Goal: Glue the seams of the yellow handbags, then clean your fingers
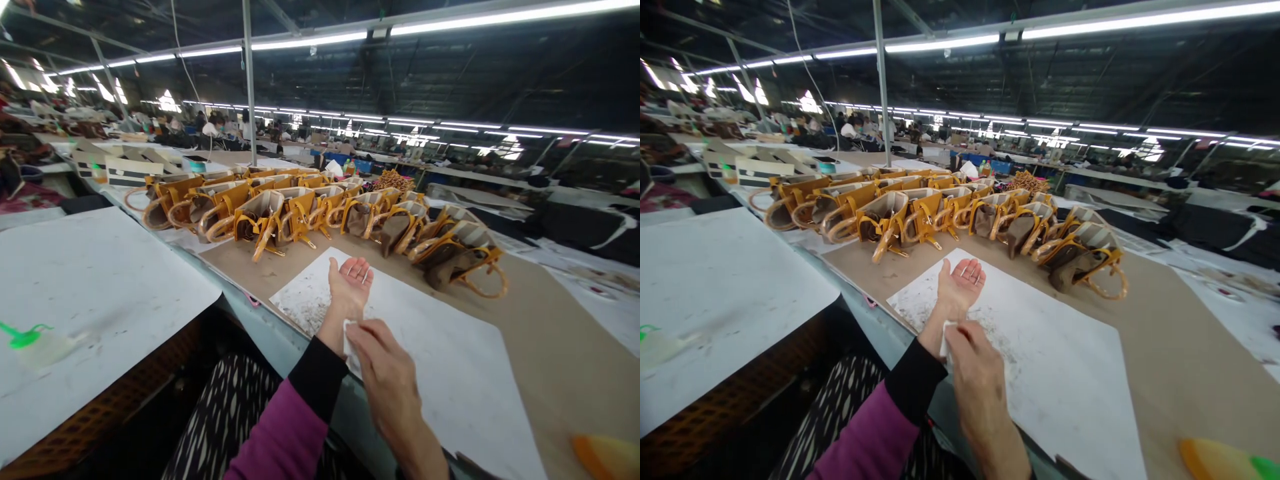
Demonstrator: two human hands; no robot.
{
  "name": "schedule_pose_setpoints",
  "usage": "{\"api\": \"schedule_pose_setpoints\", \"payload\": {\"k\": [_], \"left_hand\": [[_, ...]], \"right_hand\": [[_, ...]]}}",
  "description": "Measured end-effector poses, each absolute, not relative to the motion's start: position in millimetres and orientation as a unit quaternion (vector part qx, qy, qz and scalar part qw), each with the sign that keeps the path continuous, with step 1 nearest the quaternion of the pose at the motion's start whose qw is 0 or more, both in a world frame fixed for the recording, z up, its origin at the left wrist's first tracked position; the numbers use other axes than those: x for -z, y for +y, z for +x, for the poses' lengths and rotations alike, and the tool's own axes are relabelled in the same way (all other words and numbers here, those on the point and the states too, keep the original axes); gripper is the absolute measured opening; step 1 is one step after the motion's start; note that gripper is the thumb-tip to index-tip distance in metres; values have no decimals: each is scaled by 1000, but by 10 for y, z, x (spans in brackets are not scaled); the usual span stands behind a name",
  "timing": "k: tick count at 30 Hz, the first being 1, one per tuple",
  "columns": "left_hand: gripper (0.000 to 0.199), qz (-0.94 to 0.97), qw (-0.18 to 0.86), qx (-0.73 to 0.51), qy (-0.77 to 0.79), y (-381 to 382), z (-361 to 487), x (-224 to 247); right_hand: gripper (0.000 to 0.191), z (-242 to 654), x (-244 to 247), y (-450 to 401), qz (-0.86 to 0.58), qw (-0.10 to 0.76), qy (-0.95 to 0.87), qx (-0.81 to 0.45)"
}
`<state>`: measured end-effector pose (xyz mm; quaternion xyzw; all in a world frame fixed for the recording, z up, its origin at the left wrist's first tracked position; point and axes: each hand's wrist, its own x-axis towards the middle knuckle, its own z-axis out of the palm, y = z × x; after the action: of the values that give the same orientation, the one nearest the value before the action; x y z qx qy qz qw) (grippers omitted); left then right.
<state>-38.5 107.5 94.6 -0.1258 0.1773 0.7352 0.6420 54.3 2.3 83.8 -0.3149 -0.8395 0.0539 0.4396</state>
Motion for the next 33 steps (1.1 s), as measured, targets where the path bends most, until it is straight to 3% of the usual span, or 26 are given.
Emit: {"api": "schedule_pose_setpoints", "payload": {"k": [7, 15, 21, 28, 33], "left_hand": [[44, -119, 649, -730, 181, 1027, -241, -897], [43, -154, 655, -719, 175, 1028, -303, -868], [41, -161, 661, -714, 164, 990, -198, -893], [42, -163, 653, -720, 170, 1024, -248, -792], [41, -151, 652, -724, 169, 1060, -161, -751]], "right_hand": [[21, 614, -833, 136, -355, 485, -799, -21], [23, 693, -607, -99, -329, 458, -824, -45], [19, 679, -775, 101, -349, 497, -794, 11], [22, 718, -537, -121, -312, 447, -838, -37], [20, 668, -722, 164, -336, 458, -823, 14]]}}
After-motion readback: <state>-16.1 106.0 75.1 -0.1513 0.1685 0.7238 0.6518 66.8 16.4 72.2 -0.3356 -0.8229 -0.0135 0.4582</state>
